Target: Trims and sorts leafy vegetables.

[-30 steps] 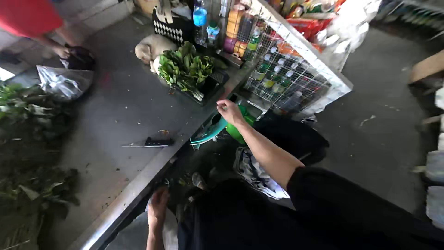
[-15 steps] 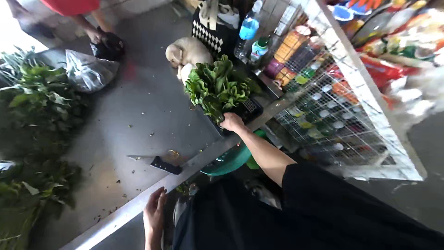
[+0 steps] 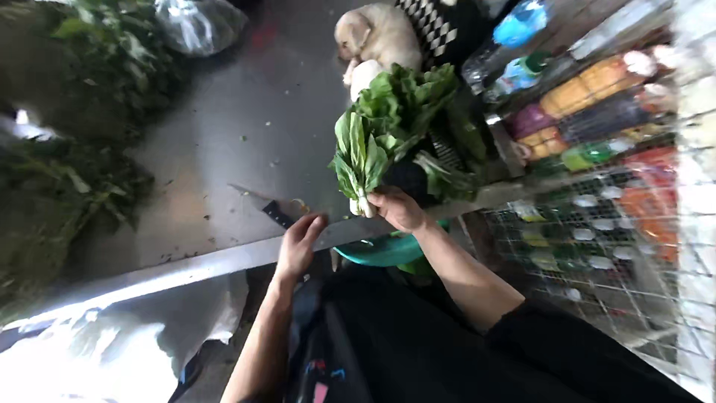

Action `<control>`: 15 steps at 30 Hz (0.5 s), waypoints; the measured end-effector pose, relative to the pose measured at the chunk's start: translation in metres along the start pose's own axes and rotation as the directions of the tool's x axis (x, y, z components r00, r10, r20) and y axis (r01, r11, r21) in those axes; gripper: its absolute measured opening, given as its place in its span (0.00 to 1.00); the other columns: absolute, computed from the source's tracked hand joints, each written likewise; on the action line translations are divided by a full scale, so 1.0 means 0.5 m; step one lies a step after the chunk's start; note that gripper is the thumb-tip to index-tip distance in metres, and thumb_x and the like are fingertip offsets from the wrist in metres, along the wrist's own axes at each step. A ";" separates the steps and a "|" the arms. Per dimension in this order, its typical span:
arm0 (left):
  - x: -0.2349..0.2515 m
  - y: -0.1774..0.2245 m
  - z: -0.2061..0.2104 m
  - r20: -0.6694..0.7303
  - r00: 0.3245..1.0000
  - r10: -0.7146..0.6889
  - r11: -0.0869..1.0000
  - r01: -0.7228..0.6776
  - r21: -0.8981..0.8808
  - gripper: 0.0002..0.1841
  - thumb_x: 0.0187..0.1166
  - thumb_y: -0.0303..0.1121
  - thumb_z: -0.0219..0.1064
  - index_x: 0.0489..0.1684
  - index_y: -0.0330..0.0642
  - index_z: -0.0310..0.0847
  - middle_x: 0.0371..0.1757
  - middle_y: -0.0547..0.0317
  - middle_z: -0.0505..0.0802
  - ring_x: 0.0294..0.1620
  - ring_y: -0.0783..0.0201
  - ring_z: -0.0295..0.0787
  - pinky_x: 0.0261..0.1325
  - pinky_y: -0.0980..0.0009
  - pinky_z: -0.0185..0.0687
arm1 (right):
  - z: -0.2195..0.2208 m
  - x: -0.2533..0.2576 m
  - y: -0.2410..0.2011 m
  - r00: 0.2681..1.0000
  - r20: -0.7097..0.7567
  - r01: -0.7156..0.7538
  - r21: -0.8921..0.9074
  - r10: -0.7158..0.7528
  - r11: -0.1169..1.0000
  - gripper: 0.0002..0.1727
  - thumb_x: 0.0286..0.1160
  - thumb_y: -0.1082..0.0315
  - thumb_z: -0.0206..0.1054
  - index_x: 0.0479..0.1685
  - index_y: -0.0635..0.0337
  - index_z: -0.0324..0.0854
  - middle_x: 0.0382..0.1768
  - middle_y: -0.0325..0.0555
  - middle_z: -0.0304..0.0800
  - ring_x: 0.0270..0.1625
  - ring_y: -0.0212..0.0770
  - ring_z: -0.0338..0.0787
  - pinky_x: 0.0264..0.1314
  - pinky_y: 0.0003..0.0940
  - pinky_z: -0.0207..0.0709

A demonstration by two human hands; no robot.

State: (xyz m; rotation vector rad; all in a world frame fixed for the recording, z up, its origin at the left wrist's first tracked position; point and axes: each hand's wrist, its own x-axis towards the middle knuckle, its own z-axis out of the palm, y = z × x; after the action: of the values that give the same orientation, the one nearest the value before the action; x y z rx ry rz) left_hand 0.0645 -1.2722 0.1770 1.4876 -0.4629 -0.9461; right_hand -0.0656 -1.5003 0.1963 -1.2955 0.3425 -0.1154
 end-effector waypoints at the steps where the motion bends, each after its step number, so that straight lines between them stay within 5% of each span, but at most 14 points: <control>1: 0.005 0.004 -0.002 0.032 0.999 -0.027 0.997 0.029 -0.070 0.22 0.89 0.42 0.56 0.69 0.33 0.81 0.60 0.49 0.92 0.62 0.58 0.90 0.71 0.56 0.85 | 0.040 0.015 0.013 0.998 0.061 -0.010 0.000 0.010 1.000 0.15 0.83 0.55 0.60 0.49 0.53 0.88 0.40 0.34 0.94 0.45 0.29 0.91 0.55 0.33 0.87; 5: -0.027 0.004 -0.046 0.019 0.994 -0.104 0.872 0.100 -0.479 0.24 0.93 0.43 0.45 0.77 0.36 0.70 0.63 0.46 0.89 0.63 0.54 0.89 0.71 0.53 0.84 | 0.207 0.053 0.039 0.993 0.079 -0.059 -0.262 0.083 0.963 0.21 0.90 0.54 0.55 0.62 0.59 0.85 0.49 0.41 0.94 0.51 0.32 0.92 0.61 0.36 0.87; 10: -0.076 -0.032 -0.150 -0.145 0.962 -0.232 0.785 0.097 -0.612 0.15 0.92 0.32 0.52 0.69 0.33 0.72 0.52 0.45 0.92 0.53 0.55 0.92 0.63 0.58 0.88 | 0.363 0.096 0.085 0.985 -0.166 -0.161 -0.777 0.048 0.609 0.23 0.82 0.49 0.69 0.53 0.64 0.89 0.45 0.58 0.94 0.51 0.55 0.94 0.60 0.60 0.84; 15: -0.101 -0.071 -0.243 -0.220 0.930 -0.293 0.781 0.101 -0.616 0.15 0.87 0.25 0.60 0.69 0.37 0.67 0.46 0.47 0.91 0.45 0.57 0.93 0.57 0.59 0.90 | 0.457 0.122 0.161 0.931 -0.015 0.170 -0.866 -0.364 0.470 0.08 0.76 0.67 0.73 0.48 0.59 0.92 0.48 0.49 0.94 0.54 0.46 0.94 0.62 0.44 0.87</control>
State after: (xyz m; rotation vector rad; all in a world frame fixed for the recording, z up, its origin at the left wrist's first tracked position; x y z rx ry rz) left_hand 0.1206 -1.1517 0.1467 1.0730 0.2262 -0.8937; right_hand 0.0547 -1.2845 0.1607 -2.3697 0.3747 -0.3886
